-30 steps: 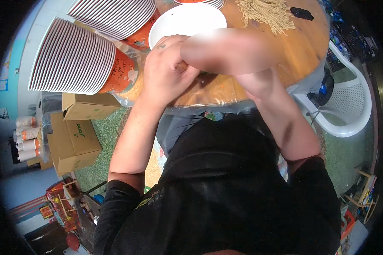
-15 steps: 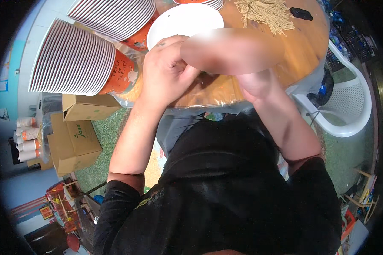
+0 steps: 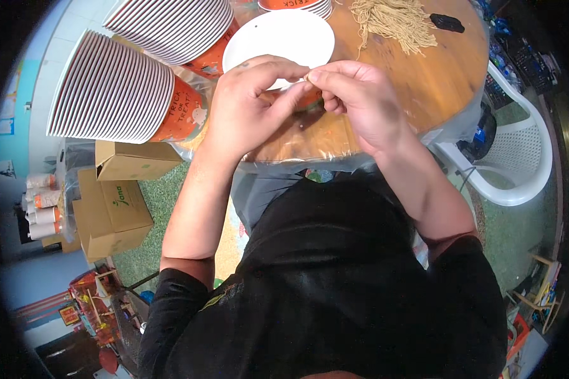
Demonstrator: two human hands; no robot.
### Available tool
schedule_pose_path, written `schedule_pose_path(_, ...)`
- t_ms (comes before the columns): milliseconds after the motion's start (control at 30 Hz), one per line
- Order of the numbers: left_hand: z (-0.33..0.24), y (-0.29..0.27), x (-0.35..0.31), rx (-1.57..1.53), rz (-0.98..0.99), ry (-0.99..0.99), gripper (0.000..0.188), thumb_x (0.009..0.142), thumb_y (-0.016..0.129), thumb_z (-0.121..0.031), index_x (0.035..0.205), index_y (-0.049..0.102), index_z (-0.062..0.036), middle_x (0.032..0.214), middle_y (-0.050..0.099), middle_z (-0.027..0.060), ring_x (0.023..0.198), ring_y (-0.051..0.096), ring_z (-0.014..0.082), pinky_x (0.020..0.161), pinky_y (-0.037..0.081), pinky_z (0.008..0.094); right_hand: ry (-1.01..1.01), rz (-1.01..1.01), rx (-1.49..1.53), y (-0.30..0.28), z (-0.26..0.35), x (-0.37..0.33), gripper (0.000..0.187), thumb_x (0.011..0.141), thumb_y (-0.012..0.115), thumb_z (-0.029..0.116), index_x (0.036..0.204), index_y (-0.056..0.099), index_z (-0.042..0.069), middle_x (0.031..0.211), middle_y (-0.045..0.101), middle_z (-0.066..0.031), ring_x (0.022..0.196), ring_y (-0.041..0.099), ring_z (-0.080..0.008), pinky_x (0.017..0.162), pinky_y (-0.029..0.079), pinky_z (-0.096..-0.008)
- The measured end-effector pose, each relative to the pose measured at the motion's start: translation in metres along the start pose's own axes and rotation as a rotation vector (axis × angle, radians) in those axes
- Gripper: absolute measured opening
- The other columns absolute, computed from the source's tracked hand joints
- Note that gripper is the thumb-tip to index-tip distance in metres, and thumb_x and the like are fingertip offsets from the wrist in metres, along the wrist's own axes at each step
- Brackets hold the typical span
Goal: Attaching strings to paper bowls to create handles or hanging points.
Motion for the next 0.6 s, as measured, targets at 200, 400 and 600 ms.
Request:
schedule_pose_path(200,0.004,0.000,-0.002,0.005,-0.035,-0.018,0.010,0.097,0.083,-0.010,0.104,0.083,-0.0023,0.098,0.082,0.0114,0.087,0.081,0.0255,0.074,0.067,0.0355,-0.067,0.027,-0.056,-0.001,-0.002,0.003,0.021,0.106,0.077,0.018,0.116,0.082,0.000,0.096,0.076,0.0001,0.082,0.064,-0.0074,0.077,0.054,-0.0248)
schedule_pose_path(400,0.006,0.006,-0.004,-0.114,-0.045,-0.196,0.010,0.101,0.079,-0.010,0.104,0.081,-0.0004,0.098,0.080,0.0133,0.086,0.081,0.0252,0.072,0.068,0.0364,-0.496,-0.114,-0.493,-0.011,-0.003,0.009,0.022,0.103,0.079,0.014,0.122,0.080,0.003,0.097,0.078,-0.0039,0.084,0.072,-0.0117,0.076,0.060,-0.0291)
schedule_pose_path(600,0.008,0.002,-0.005,-0.128,-0.029,-0.172,0.011,0.101,0.077,-0.010,0.106,0.079,-0.0006,0.101,0.080,0.0136,0.088,0.080,0.0263,0.072,0.068,0.0363,-0.713,-0.092,-0.795,-0.015,0.016,0.011,0.011,0.097,0.081,0.013,0.107,0.085,0.009,0.096,0.078,-0.0106,0.084,0.076,-0.0285,0.076,0.061,-0.0393)
Point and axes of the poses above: each hand's wrist, its own x-axis towards the middle knuckle, its own y-axis out of the palm, z = x × y, the point moved 3 cm from there along x, towards the middle knuckle
